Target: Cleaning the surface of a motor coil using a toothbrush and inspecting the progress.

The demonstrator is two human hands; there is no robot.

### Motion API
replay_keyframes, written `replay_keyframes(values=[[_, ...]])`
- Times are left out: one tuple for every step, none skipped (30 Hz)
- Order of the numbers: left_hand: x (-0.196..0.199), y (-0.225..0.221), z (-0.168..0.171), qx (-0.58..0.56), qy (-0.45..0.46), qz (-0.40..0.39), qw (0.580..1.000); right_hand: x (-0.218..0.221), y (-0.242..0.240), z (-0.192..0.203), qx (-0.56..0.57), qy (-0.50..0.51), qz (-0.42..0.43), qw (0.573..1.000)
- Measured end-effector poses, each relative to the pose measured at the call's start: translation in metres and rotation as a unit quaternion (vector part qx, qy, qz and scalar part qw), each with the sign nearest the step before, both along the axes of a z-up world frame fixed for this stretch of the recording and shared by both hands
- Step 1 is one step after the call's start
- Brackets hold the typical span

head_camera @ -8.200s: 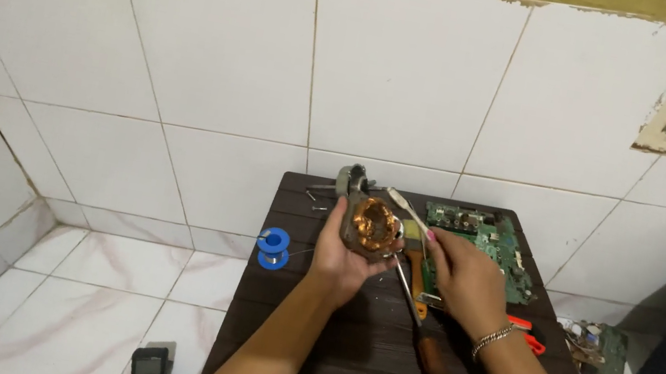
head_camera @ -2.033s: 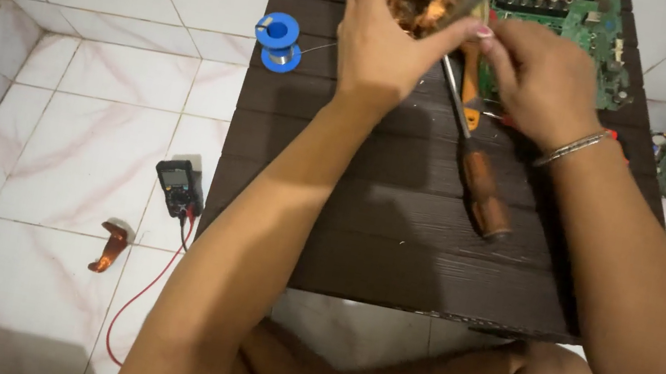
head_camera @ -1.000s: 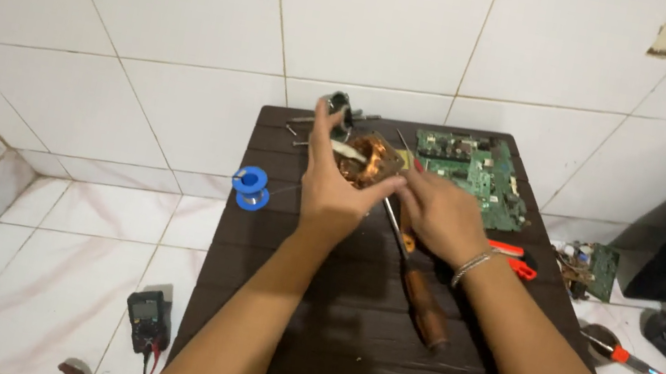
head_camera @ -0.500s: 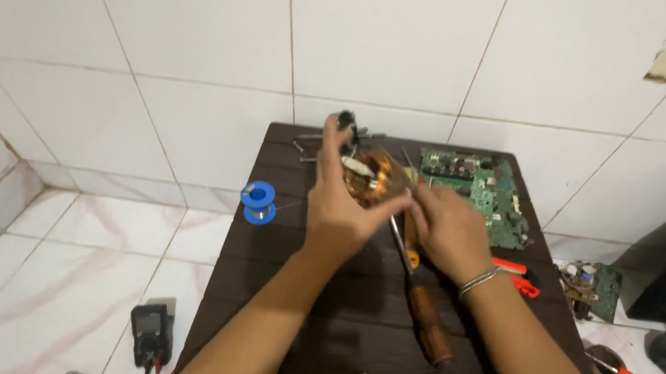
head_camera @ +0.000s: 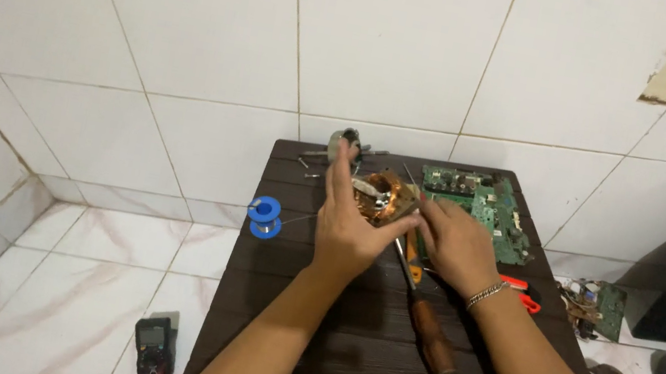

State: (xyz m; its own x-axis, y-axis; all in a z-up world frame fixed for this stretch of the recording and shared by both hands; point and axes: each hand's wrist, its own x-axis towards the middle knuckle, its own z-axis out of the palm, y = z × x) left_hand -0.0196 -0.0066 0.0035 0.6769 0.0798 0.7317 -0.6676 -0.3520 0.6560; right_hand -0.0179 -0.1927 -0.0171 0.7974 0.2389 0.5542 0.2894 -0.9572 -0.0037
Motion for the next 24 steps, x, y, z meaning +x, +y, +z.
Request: replay_keyframes(values=[[-0.001,0.001,0.003,0.001,-0.003,-0.001,1.0,0.0,-0.002,0.002,0.001,-0.003,-0.001,1.0],[-0.003,0.002,0.006,-0.006,0.02,0.011,1.0,-0.001,-0.004,0.005,0.014,0.002,0.005,1.0],[-0.004,0.003,0.009,-0.014,0.043,0.023,0.999,-0.001,-0.005,0.007,0.028,0.006,0.012,1.0],[-0.001,0.005,0.005,-0.013,0.039,0.027,0.999,-0.002,-0.006,0.008,0.029,0.002,0.016,0.999],[0.003,0.008,0.002,-0.016,0.029,0.029,0.999,-0.003,-0.006,0.008,0.027,-0.008,0.008,1.0],[0.006,0.011,-0.001,-0.019,0.017,0.03,0.999,-0.005,-0.006,0.008,0.026,-0.02,0.0,0.999],[0.002,0.011,-0.001,-0.016,0.012,0.034,0.999,-0.006,0.002,0.007,0.03,-0.025,0.003,0.999],[-0.001,0.008,0.0,-0.002,0.005,0.028,1.0,-0.007,0.005,0.007,0.024,-0.034,0.003,0.999],[-0.003,0.004,0.001,0.012,-0.001,0.024,1.0,-0.008,0.009,0.007,0.018,-0.042,0.002,0.999],[-0.004,0.002,0.002,0.014,-0.004,0.02,1.0,-0.002,0.002,0.002,0.02,-0.045,-0.001,0.999],[-0.004,0.001,0.003,-0.007,0.042,0.004,0.999,0.004,-0.005,-0.003,0.039,-0.042,0.0,0.998],[-0.006,0.001,0.003,-0.028,0.089,-0.011,0.996,0.01,-0.01,-0.009,0.057,-0.038,0.002,0.998],[-0.003,0.003,0.003,-0.026,0.089,-0.012,0.996,0.01,-0.013,-0.011,0.059,-0.039,0.0,0.998],[-0.001,0.004,0.002,-0.035,0.091,0.001,0.995,0.01,-0.017,-0.012,0.07,-0.024,-0.009,0.997],[0.001,0.006,0.002,-0.044,0.094,0.015,0.994,0.01,-0.02,-0.013,0.081,-0.009,-0.018,0.996],[-0.001,0.005,0.003,-0.045,0.092,0.013,0.995,0.01,-0.012,-0.013,0.081,-0.012,-0.019,0.996],[-0.004,0.004,0.003,-0.04,0.093,-0.003,0.995,0.01,-0.004,-0.012,0.075,-0.033,-0.009,0.997],[-0.007,0.004,0.003,-0.035,0.094,-0.019,0.995,0.01,0.004,-0.012,0.07,-0.052,0.003,0.996],[-0.006,0.002,0.003,-0.035,0.093,-0.019,0.995,0.008,0.0,-0.011,0.07,-0.053,0.002,0.996],[-0.006,0.001,0.001,-0.031,0.089,-0.01,0.995,0.007,-0.003,-0.01,0.093,-0.031,0.006,0.995],[-0.005,0.001,-0.001,-0.026,0.085,-0.001,0.996,0.006,-0.006,-0.01,0.115,-0.009,0.01,0.993],[-0.005,0.001,0.0,-0.025,0.087,-0.002,0.996,0.007,-0.006,-0.013,0.116,-0.008,0.009,0.993],[-0.005,0.002,0.0,-0.028,0.101,-0.005,0.994,0.008,-0.006,-0.016,0.111,-0.011,0.005,0.994],[-0.004,0.001,0.001,-0.034,0.114,-0.008,0.993,0.011,-0.008,-0.017,0.103,-0.015,0.002,0.995]])
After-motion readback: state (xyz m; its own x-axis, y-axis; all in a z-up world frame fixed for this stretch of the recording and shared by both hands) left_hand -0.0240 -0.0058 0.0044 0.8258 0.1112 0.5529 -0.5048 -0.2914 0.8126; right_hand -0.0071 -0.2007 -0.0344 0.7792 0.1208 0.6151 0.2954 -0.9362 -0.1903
